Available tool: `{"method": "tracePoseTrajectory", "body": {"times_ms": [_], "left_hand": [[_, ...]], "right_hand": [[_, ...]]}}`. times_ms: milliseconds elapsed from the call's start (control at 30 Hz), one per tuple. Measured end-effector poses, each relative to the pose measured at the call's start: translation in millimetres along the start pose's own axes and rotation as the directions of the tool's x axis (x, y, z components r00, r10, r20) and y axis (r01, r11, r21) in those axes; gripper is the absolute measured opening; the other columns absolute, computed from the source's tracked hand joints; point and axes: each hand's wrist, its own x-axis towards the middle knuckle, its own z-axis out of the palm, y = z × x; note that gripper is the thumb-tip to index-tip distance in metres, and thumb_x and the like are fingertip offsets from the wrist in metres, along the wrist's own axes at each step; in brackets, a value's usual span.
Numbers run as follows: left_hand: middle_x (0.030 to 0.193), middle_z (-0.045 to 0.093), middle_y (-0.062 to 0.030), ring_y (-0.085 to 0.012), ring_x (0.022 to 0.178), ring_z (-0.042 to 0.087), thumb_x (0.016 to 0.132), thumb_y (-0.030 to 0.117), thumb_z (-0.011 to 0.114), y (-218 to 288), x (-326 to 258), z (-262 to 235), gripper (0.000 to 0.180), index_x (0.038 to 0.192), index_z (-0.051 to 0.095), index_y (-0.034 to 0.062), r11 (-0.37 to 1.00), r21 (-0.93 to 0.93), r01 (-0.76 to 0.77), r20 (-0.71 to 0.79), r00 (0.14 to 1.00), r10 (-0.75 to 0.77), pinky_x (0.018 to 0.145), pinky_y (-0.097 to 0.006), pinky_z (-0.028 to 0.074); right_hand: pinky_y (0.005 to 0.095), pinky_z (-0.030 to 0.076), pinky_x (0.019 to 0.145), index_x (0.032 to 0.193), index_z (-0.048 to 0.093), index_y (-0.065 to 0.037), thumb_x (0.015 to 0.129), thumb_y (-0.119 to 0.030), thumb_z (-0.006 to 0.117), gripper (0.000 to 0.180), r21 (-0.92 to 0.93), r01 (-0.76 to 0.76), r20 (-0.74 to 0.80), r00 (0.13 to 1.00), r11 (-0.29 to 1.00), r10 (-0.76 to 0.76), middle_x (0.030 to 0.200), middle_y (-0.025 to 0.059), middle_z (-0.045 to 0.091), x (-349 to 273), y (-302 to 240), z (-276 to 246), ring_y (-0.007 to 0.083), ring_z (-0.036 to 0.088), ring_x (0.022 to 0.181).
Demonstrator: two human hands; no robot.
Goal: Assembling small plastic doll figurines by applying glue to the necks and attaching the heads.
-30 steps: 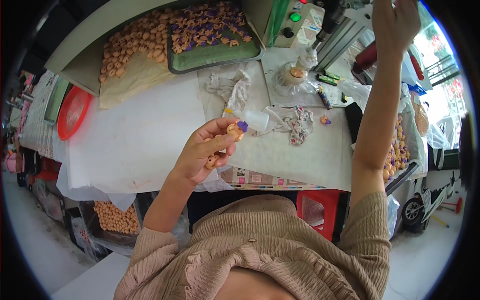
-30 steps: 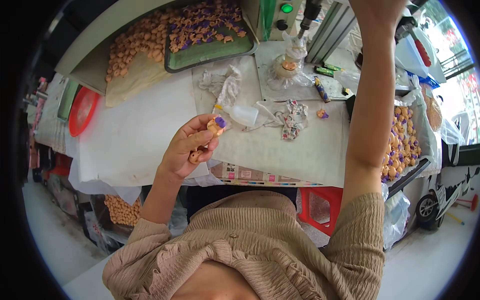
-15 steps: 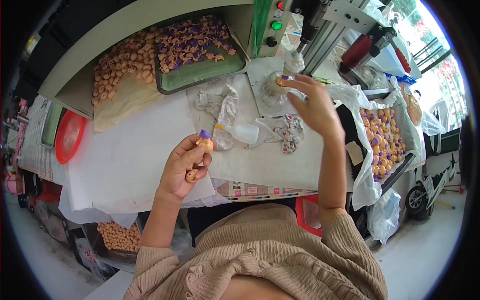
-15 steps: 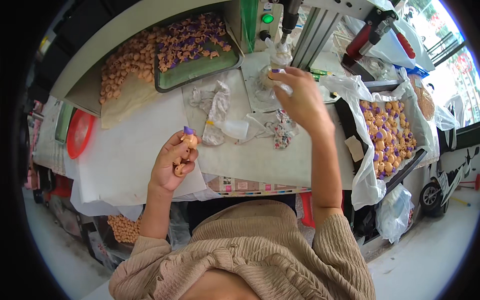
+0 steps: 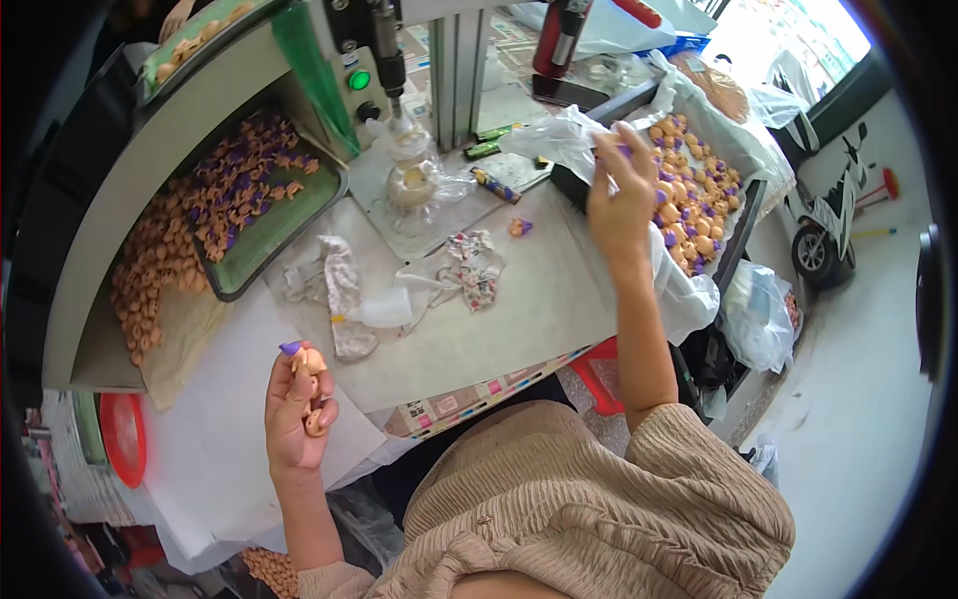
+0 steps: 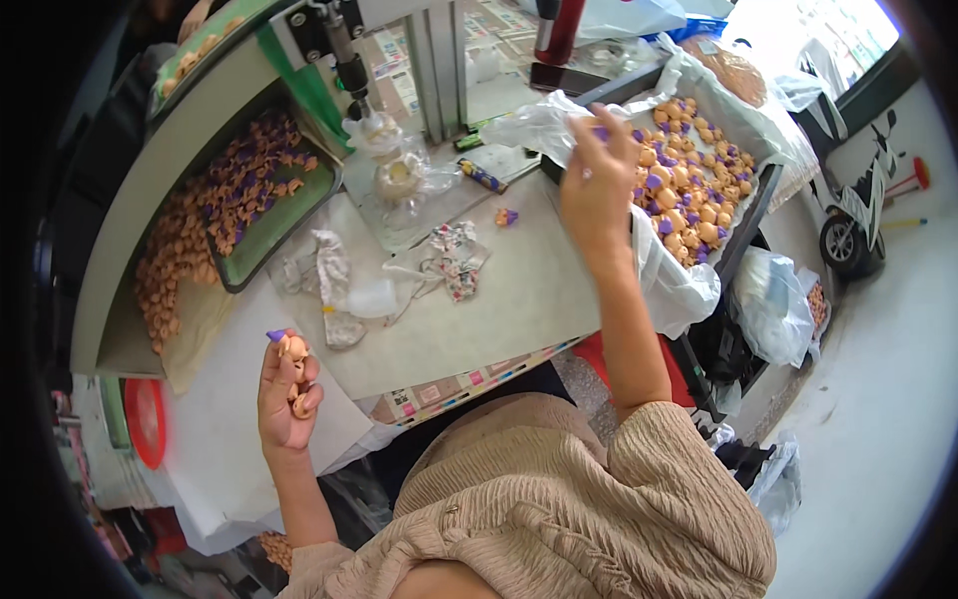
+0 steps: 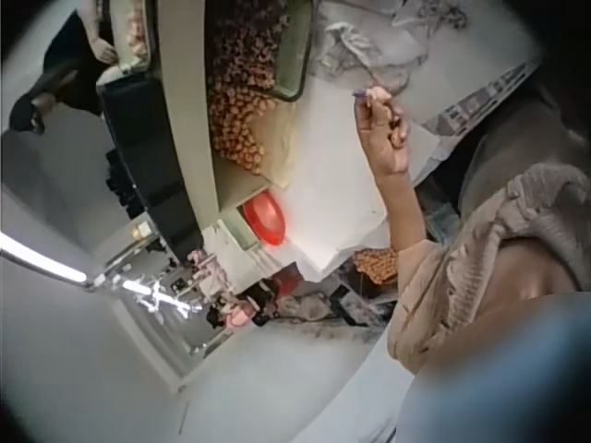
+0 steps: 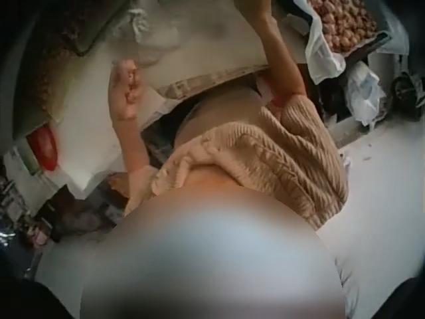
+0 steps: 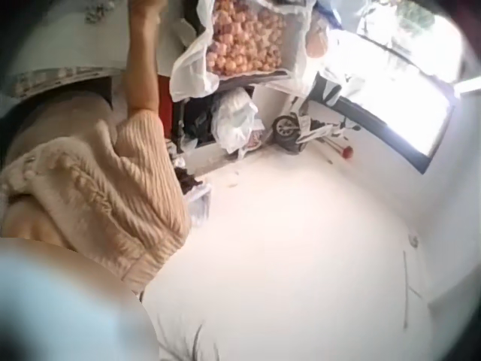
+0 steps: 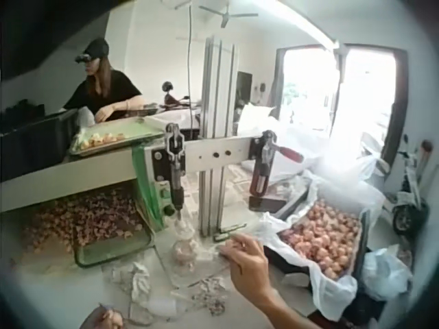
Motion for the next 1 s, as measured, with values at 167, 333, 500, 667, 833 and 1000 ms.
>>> {"method": "tracePoseTrajectory", "body": {"times_ms": [167,333,500,667,833,1000], "left_hand": [[0.099,0.057,-0.0026,-0.0065,0.070,0.048,0.096,0.015,0.056,-3.5,7.9,23.4,0.027,0.122,0.054,0.0086,0.996,0.085,-0.003,-0.057,0.998,0.008,0.043,-0.015,0.036],[0.095,0.060,-0.0027,-0.0039,0.066,0.050,0.094,0.013,0.058,-2.3,49.5,57.9,0.025,0.118,0.056,0.0066,0.968,0.244,0.062,-0.078,0.996,-0.044,0.042,-0.015,0.036],[0.094,0.062,0.0016,-0.0023,0.067,0.050,0.089,0.021,0.067,0.9,112.9,75.3,0.024,0.109,0.062,0.0081,0.888,0.453,0.077,-0.090,0.995,-0.041,0.045,-0.017,0.035],[0.086,0.060,0.0038,-0.0035,0.068,0.049,0.082,0.022,0.076,-1.0,180.7,90.0,0.026,0.103,0.066,0.0108,0.837,0.547,-0.001,-0.096,0.993,0.063,0.049,-0.020,0.036],[0.098,0.054,-0.0018,-0.0123,0.080,0.055,0.075,0.018,0.081,-20.5,227.9,73.2,0.033,0.099,0.067,0.0007,0.438,0.787,-0.434,0.193,0.848,0.493,0.065,-0.026,0.048],[0.102,0.051,-0.0060,-0.0155,0.085,0.055,0.073,0.013,0.081,-34.8,240.0,61.1,0.030,0.096,0.065,-0.0007,0.301,0.810,-0.504,0.278,0.781,0.558,0.070,-0.028,0.051]], "right_hand": [[0.0379,0.046,0.095,0.117,0.064,-0.005,0.086,0.000,0.055,0.033,-0.218,-0.178,0.130,0.969,0.960,0.210,0.135,0.0222,0.049,-0.3,66.7,-44.1,0.0349,0.055,0.116],[0.0344,0.044,0.097,0.111,0.067,-0.004,0.087,0.002,0.054,0.028,0.029,-0.238,0.140,0.963,0.971,0.232,0.129,0.0173,0.056,-6.0,59.3,-53.3,0.0293,0.056,0.117],[0.0331,0.041,0.099,0.104,0.069,-0.002,0.087,0.003,0.054,0.023,0.140,-0.171,0.157,0.976,0.975,0.149,0.122,0.0138,0.062,-16.0,12.1,-60.7,0.0251,0.057,0.116],[0.0311,0.044,0.094,0.100,0.068,0.000,0.088,0.003,0.056,0.018,0.339,-0.181,0.315,0.947,0.923,0.070,0.113,0.0114,0.065,-18.7,-40.1,-67.7,0.0215,0.059,0.110],[0.0286,0.049,0.083,0.098,0.068,0.000,0.088,0.002,0.056,0.016,0.433,-0.195,0.424,0.906,0.880,-0.007,0.105,0.0112,0.068,-18.8,-68.7,-60.1,0.0199,0.064,0.096],[0.0271,0.050,0.078,0.096,0.068,0.001,0.086,0.006,0.056,0.017,0.515,-0.155,0.417,0.905,0.843,-0.088,0.102,0.0117,0.068,-15.3,-74.7,-41.6,0.0180,0.066,0.089]]}}
